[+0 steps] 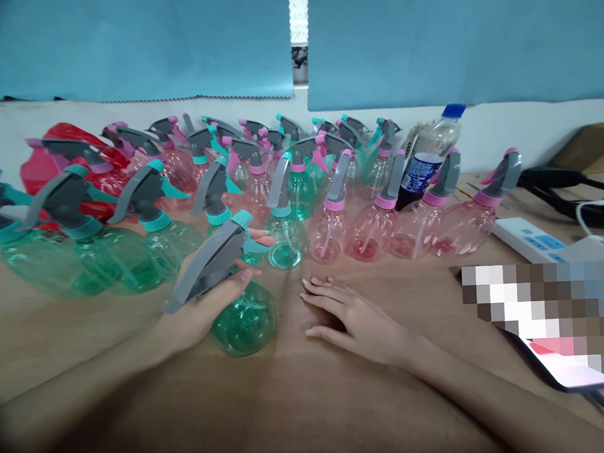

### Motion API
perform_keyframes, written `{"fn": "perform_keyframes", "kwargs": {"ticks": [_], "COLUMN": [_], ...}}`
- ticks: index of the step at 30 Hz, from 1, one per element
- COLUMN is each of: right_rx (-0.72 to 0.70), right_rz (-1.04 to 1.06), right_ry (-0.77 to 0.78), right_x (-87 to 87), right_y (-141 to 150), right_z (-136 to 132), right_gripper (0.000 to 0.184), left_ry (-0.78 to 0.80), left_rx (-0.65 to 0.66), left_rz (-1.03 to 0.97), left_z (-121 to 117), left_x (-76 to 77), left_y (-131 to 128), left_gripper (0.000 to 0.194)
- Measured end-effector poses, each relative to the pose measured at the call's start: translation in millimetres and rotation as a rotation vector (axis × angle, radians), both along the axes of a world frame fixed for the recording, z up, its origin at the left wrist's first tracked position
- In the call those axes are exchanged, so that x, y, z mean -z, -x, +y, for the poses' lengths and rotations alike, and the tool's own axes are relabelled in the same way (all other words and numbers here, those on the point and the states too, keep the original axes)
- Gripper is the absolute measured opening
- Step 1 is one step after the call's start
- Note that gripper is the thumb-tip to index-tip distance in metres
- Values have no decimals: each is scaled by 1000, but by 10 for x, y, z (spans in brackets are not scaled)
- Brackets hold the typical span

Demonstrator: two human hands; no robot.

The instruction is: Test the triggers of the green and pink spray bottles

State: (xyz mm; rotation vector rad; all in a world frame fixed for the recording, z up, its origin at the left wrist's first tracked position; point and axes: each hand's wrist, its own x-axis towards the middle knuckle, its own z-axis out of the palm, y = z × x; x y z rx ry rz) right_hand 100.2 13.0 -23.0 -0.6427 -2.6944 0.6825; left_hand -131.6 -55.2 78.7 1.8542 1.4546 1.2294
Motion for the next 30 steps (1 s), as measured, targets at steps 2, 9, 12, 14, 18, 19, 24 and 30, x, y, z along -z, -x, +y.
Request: {"fn": "perform_keyframes", "kwargs": {"ticks": [2, 9, 12, 14, 18, 19, 24, 30], "right_rx": [2, 9, 6, 6, 4, 4, 11, 3], "right_rz": [-17, -7, -18, -22, -9, -7, 7, -8], "right_ry": [-11, -6, -15, -20, -13, -10, -4, -14], "right_x": [0, 2, 5, 8, 14, 16, 23, 19], "right_y": [1, 8, 7, 5, 2, 2, 2, 0], "right_z": [-2, -10, -8, -6, -2, -1, 0, 0], "right_gripper": [57, 57, 57, 57, 57, 57, 57, 56], "left_ry": [-4, -17, -29, -40, -43, -38, 0, 0], "left_rx": [4, 7, 1, -3, 4, 3, -24, -27], "left_rz": [-2, 11, 8, 4, -7, -6, 12, 83], "left_z": [-1, 0, 5, 9, 14, 14, 3, 10], "left_x": [-2, -14, -11, -4, 5, 3, -30, -49], "left_y": [1, -5, -9, -10, -11, -12, -15, 13], "left_gripper": [32, 34, 32, 27, 8, 6, 17, 24]}}
